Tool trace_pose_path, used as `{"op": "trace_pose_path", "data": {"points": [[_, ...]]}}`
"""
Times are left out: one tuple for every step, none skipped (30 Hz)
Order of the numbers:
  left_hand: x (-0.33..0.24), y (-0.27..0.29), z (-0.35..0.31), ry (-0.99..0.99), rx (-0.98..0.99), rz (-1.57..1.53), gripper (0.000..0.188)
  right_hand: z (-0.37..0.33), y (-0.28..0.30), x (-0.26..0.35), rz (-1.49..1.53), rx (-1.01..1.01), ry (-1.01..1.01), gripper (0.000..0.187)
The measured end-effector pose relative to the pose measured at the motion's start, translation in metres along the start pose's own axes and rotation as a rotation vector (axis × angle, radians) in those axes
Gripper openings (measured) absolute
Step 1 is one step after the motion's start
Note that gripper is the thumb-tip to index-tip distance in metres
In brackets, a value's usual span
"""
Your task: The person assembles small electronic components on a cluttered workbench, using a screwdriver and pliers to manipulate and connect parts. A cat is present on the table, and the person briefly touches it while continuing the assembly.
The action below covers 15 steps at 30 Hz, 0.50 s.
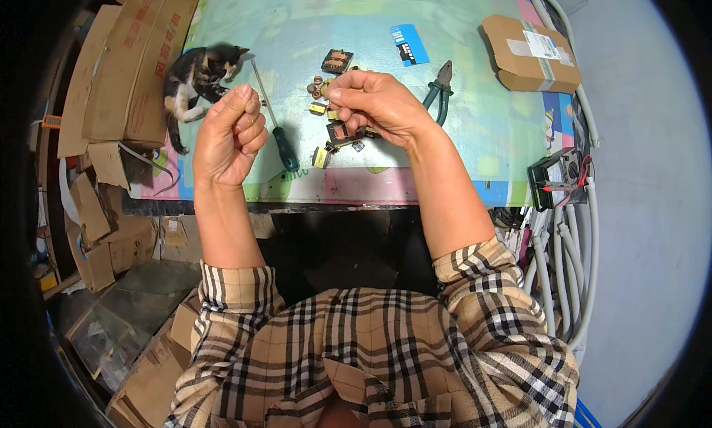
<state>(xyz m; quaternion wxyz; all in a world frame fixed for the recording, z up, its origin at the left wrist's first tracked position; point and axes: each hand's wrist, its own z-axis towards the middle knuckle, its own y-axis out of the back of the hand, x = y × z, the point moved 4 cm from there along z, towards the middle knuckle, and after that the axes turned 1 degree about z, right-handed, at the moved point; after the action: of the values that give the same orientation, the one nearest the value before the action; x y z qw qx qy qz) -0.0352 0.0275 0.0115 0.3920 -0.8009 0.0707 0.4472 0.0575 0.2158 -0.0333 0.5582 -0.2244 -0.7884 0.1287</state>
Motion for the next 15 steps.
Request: {"op": "trace_pose_path", "data": {"points": [[-0.001,0.001,0.0,-0.01,0.013,-0.031,0.026,-0.001,-0.001,0.001,-0.016,-0.003,-0.004,0.013],[-0.003,0.003,0.0,-0.019,0.026,-0.062,0.027,-0.001,-0.001,0.002,-0.032,-0.005,-0.008,0.012],[-0.004,0.005,0.0,-0.026,0.033,-0.069,0.026,-0.002,-0.001,0.003,-0.048,-0.008,-0.011,0.011],[-0.005,0.008,0.0,-0.032,0.043,-0.074,0.025,-0.003,-0.002,0.004,-0.021,-0.017,-0.013,0.011],[-0.006,0.009,0.0,-0.038,0.052,-0.079,0.024,-0.004,-0.003,0.005,0.006,-0.026,-0.015,0.011],[-0.007,0.009,-0.001,-0.045,0.04,-0.072,0.023,-0.004,-0.003,0.005,0.033,-0.036,-0.017,0.011],[-0.007,0.008,-0.001,-0.043,0.039,-0.061,0.023,-0.004,-0.003,0.005,0.071,-0.018,-0.021,0.011],[-0.007,0.008,-0.002,-0.042,0.037,-0.051,0.023,-0.003,-0.003,0.005,0.109,-0.001,-0.025,0.011],[-0.007,0.007,-0.002,-0.04,0.035,-0.04,0.023,-0.003,-0.003,0.004,0.147,0.016,-0.028,0.012],[-0.007,0.006,-0.002,-0.039,0.051,-0.042,0.025,-0.001,0.001,0.001,0.125,0.035,-0.02,0.012],[-0.008,0.004,-0.003,-0.038,0.067,-0.045,0.026,0.002,0.006,-0.004,0.102,0.054,-0.011,0.012],[-0.008,0.003,-0.003,-0.036,0.084,-0.047,0.027,0.004,0.009,-0.007,0.08,0.072,-0.003,0.013],[-0.008,0.004,-0.003,-0.04,0.092,-0.07,0.026,0.004,0.008,-0.006,0.024,0.045,-0.004,0.013],[-0.009,0.005,-0.003,-0.044,0.1,-0.093,0.026,0.003,0.006,-0.003,-0.032,0.019,-0.006,0.012],[-0.009,0.006,-0.003,-0.048,0.108,-0.117,0.025,0.001,0.004,-0.001,-0.088,-0.008,-0.008,0.012]]}}
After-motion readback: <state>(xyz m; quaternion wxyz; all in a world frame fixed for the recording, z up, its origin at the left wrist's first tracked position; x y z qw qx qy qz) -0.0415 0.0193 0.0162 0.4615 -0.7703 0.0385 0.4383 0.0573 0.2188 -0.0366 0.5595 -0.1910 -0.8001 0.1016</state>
